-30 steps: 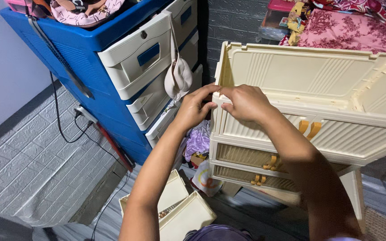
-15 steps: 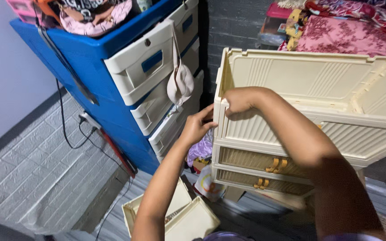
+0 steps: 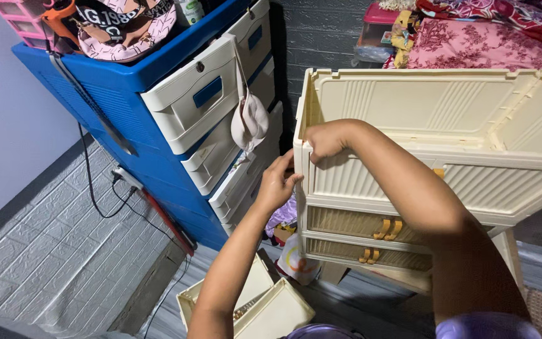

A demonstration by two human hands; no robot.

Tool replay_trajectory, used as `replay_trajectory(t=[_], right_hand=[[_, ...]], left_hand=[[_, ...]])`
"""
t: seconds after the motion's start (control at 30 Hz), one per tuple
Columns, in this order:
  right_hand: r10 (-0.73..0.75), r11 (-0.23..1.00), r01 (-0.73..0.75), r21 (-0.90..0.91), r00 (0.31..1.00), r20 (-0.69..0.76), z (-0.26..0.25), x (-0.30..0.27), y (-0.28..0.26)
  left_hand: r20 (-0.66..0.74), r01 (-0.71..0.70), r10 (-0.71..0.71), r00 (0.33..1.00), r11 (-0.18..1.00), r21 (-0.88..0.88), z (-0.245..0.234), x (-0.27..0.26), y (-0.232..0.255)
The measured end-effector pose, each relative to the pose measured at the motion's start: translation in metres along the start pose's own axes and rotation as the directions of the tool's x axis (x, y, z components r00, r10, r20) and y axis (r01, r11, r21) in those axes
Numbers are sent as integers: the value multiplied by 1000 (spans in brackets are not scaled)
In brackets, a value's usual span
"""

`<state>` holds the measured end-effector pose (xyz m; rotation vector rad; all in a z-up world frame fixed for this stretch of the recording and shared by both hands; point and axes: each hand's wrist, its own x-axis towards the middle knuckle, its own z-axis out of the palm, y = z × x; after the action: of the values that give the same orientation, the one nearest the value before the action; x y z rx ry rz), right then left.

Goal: The person assembles a beige plastic storage crate by hand, snapping together side panels, a base, and a lid. They repeatedly align and press the interlocking edges to secure the structure.

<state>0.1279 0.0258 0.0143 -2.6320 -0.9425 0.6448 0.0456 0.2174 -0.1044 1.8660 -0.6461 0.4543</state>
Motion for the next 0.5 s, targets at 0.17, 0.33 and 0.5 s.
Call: replay_trajectory(t=[0.17,0.33,0.5], right_hand=[[47,997,-49,64,998,28,-2,-3,1],[-12,983,1,182,998,60,0,-1,8],[25,990,-33,134,998,63,0,2,12]], left_hand=[[-3,26,-27,1000,999,-40,3,3,-21],[67,35,-33,997,999,-35,6,-11,-36],[66,95,-90,994,993,-70,13,-13,-37]])
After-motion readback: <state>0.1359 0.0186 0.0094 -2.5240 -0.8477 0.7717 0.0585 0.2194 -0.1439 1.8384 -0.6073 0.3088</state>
